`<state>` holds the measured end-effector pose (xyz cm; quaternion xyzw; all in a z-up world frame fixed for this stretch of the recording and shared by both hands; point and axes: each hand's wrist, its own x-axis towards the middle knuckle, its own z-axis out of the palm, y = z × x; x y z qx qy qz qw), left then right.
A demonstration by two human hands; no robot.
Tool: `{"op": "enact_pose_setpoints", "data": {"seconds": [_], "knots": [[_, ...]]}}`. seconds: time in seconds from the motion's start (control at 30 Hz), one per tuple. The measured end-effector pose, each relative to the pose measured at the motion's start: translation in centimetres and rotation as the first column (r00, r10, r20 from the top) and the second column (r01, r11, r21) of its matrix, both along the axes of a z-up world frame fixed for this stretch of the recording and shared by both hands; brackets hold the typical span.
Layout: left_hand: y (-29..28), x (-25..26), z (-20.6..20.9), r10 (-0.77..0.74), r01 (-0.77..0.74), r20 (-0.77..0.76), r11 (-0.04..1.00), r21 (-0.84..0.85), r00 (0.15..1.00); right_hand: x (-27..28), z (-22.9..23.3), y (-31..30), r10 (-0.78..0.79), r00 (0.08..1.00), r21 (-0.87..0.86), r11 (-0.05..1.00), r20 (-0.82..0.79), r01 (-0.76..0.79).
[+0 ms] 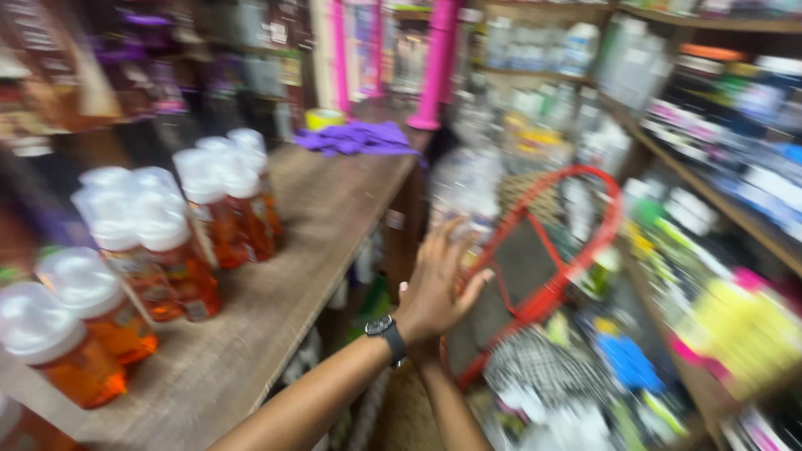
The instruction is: The person repeatedly picks up bottles and boxes of hair care products from wooden shelves and places them onto a counter. They handle multiple items, including spray bottles and small boxes, moving them from the shelves to the counter surface.
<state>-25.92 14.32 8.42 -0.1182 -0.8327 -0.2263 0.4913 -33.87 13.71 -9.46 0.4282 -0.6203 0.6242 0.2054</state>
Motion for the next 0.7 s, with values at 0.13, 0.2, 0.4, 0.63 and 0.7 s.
{"op": "enact_pose_setpoints", "data": {"seconds": [0.13,0.2,0.4,0.63,0.7], "knots": [[5.9,1.3,-4.0,-0.131,0.125,0.02,0.977,0.171,0.991,4.4,-3.3,11.3,0.212,0.869,-0.275,0.957,0.447,-0.092],[9.4,2.3,-5.9,-0.172,0.171,-0.009,0.968,0.184,0.985,7.4,-4.2,16.1,0.158,0.849,-0.355,0.934,0.504,0.037],[21.4,8.8,-9.7,-0.509,0.423,0.107,0.799,0.427,0.854,16.9,-0.2,31.6,-0.35,0.854,-0.098,0.905,0.383,0.415],[31.2,20.4,-16.3,-0.778,0.502,0.251,0.579,0.643,0.576,28.3,3.8,45.4,-0.58,0.744,-0.021,0.784,0.332,0.621],[34.2,22.0,-17.5,-0.793,0.447,0.283,0.555,0.702,0.54,31.6,4.6,48.7,-0.641,0.71,0.022,0.746,0.293,0.665]]}}
